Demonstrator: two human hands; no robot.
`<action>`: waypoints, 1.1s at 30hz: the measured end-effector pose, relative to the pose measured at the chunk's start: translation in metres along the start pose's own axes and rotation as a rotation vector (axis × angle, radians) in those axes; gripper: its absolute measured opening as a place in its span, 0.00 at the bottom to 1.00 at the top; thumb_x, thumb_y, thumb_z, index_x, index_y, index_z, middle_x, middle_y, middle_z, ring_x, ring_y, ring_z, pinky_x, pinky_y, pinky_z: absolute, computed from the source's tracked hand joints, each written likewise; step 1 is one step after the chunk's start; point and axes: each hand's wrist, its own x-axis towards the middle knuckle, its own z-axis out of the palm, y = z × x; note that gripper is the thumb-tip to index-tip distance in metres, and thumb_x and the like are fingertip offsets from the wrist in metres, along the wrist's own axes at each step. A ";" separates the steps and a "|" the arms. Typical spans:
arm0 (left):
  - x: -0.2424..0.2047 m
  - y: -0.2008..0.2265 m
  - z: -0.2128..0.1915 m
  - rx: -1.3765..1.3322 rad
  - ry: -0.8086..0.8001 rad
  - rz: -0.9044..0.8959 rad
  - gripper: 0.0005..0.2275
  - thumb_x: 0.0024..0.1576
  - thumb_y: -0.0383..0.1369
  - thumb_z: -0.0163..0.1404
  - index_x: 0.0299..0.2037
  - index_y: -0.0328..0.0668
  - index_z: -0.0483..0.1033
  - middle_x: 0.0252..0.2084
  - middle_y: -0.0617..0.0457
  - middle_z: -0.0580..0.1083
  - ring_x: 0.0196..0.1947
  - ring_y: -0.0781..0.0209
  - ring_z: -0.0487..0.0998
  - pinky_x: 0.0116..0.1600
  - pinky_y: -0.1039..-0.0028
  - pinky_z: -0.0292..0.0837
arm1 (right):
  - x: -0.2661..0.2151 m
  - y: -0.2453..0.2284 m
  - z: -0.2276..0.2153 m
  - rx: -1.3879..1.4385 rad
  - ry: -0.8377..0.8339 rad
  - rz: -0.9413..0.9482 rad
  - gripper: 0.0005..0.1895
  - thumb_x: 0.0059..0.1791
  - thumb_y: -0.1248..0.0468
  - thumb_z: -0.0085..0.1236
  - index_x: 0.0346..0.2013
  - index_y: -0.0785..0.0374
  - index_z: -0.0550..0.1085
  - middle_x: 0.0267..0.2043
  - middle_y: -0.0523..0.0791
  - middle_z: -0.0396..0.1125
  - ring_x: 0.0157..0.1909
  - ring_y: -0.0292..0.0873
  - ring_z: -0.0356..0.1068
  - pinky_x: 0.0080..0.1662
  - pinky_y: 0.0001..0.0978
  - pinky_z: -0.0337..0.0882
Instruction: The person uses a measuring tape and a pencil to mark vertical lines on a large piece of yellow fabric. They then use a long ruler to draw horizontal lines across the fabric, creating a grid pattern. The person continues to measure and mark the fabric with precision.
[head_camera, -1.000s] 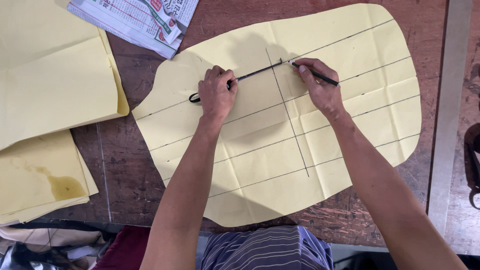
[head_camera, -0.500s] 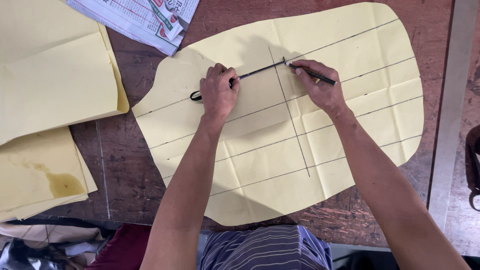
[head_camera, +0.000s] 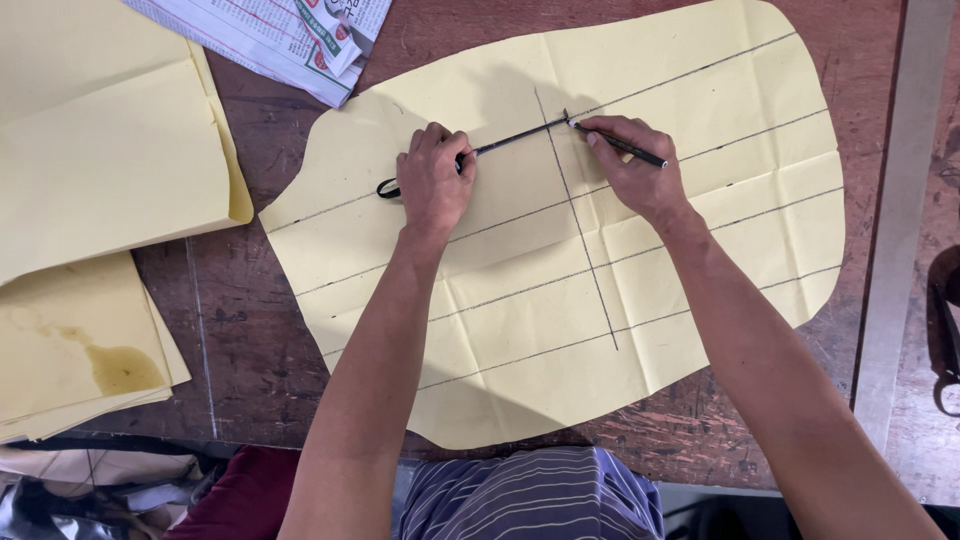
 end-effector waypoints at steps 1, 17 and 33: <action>-0.001 0.000 0.000 0.000 -0.004 -0.004 0.06 0.50 0.30 0.63 0.31 0.48 0.77 0.37 0.59 0.73 0.41 0.59 0.74 0.38 0.61 0.66 | -0.001 0.000 -0.001 0.018 -0.003 -0.008 0.09 0.57 0.68 0.58 0.52 0.61 0.79 0.45 0.45 0.76 0.43 0.34 0.74 0.45 0.25 0.75; 0.000 0.001 -0.001 -0.012 -0.008 -0.021 0.06 0.50 0.30 0.63 0.31 0.48 0.77 0.37 0.59 0.72 0.41 0.59 0.74 0.39 0.61 0.67 | 0.000 -0.007 0.000 -0.024 0.016 0.056 0.10 0.56 0.68 0.57 0.52 0.62 0.79 0.44 0.45 0.75 0.41 0.36 0.73 0.46 0.27 0.74; 0.001 -0.002 0.002 -0.018 0.011 0.021 0.07 0.49 0.28 0.62 0.31 0.48 0.76 0.37 0.59 0.72 0.42 0.58 0.74 0.38 0.60 0.66 | 0.004 -0.005 0.000 0.078 -0.010 0.058 0.09 0.57 0.68 0.57 0.51 0.62 0.79 0.46 0.45 0.76 0.47 0.35 0.75 0.45 0.25 0.74</action>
